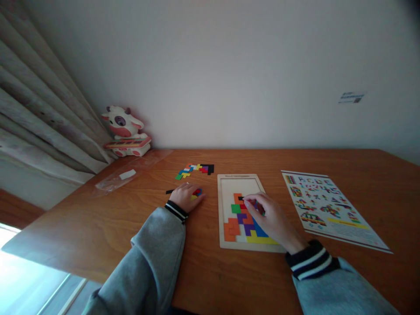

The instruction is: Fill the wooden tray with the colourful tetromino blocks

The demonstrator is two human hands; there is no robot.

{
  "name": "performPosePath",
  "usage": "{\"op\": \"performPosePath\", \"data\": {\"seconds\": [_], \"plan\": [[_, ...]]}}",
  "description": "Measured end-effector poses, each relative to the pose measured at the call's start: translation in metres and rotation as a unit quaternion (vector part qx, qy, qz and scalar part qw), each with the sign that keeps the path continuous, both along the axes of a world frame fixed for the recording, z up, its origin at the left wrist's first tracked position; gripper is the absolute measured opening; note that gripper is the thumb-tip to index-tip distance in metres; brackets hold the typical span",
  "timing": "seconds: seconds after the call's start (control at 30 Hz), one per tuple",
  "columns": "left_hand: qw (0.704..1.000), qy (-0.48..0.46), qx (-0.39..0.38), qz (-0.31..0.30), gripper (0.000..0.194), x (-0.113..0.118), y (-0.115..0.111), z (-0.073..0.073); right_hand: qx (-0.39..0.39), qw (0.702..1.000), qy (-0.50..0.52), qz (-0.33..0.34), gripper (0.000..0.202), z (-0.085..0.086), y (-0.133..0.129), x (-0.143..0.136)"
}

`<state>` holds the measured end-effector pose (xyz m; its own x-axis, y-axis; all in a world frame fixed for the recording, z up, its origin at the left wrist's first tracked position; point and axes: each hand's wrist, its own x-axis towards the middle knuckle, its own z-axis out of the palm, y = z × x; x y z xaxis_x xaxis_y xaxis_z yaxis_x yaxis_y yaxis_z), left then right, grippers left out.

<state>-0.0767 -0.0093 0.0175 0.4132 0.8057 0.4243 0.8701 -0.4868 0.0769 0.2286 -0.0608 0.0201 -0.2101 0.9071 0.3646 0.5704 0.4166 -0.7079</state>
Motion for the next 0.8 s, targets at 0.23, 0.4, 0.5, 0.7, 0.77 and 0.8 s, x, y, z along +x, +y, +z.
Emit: {"op": "performPosePath", "data": {"seconds": [0.23,0.4,0.5,0.7,0.77,0.8], "plan": [[0.994,-0.069,-0.065,-0.051,0.024,0.002,0.005,-0.013,0.017,1.000,0.008,-0.009,0.016,-0.003,0.002,0.001],[0.994,-0.087,-0.050,-0.051,0.033,0.001,0.007,-0.011,0.017,1.000,0.008,-0.009,0.016,-0.003,0.003,0.002],[0.995,-0.081,-0.040,-0.047,0.030,-0.002,0.007,-0.012,0.017,1.000,0.010,-0.006,0.015,-0.003,0.003,0.003],[0.994,-0.001,0.011,-0.107,0.024,-0.010,0.007,-0.012,0.028,1.000,0.005,-0.011,0.015,-0.004,0.003,0.004],[0.992,0.010,0.029,-0.124,0.023,-0.011,0.008,-0.012,0.030,0.999,0.005,-0.010,0.016,-0.004,0.003,0.004],[0.991,0.012,0.034,-0.130,0.024,-0.012,0.009,-0.012,0.030,0.999,0.005,-0.010,0.016,-0.004,0.003,0.004]]}}
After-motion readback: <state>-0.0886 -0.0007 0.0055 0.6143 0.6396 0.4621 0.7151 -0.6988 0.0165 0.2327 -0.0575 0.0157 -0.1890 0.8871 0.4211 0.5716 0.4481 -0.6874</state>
